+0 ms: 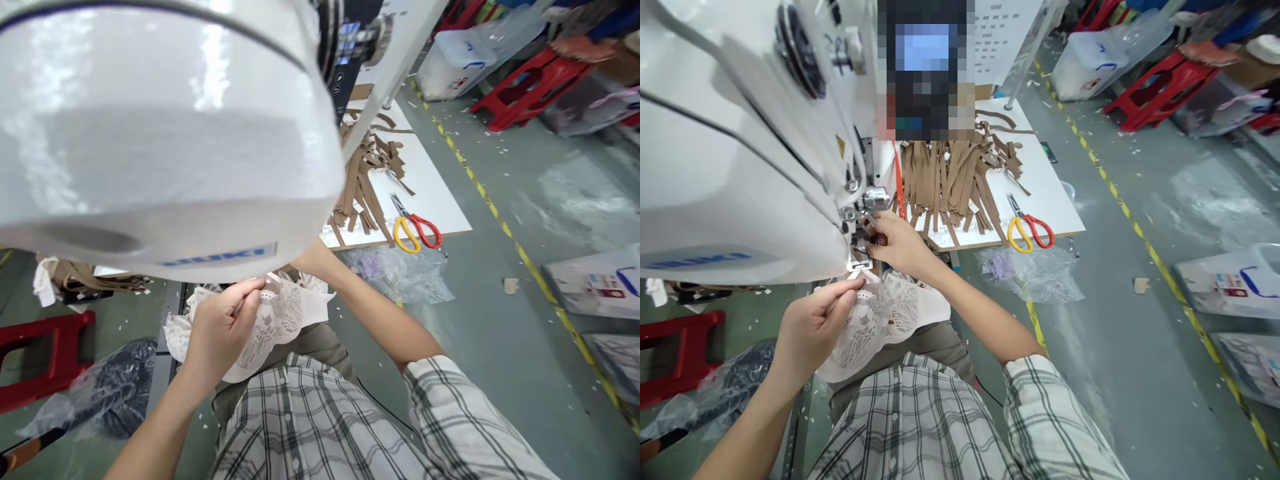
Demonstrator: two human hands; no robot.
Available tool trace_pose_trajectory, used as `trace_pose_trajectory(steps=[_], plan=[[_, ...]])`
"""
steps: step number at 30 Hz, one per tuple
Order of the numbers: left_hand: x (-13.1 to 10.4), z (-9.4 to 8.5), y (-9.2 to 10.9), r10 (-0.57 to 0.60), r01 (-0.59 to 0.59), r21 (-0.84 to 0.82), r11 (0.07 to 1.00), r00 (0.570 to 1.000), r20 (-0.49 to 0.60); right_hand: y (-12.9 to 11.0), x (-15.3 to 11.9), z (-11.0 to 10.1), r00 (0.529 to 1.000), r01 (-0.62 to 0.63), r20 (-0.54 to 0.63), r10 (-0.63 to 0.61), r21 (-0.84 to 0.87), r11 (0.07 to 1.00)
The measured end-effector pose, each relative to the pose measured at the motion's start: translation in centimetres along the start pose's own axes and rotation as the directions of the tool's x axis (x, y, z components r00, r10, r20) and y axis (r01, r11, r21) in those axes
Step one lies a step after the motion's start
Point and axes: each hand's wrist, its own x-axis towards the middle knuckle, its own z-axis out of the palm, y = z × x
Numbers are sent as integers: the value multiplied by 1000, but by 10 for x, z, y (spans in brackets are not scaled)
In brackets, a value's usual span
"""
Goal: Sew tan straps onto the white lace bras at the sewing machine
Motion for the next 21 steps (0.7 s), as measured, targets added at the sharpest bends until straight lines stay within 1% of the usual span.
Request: trace_pose_trajectory(steps=[5,11,21], plan=[[-2,1,-2,13,-12,46,999,1000,-24,5,0,1,999,-20,-28,21,36,999],[-4,3,-4,50,-39,107,993,994,-95,3,-1,1,998,-43,-40,46,73,996],[-8,5,-7,36,-17,134,991,990,-139,3,-3,3,998,-32,-58,37,87,996]])
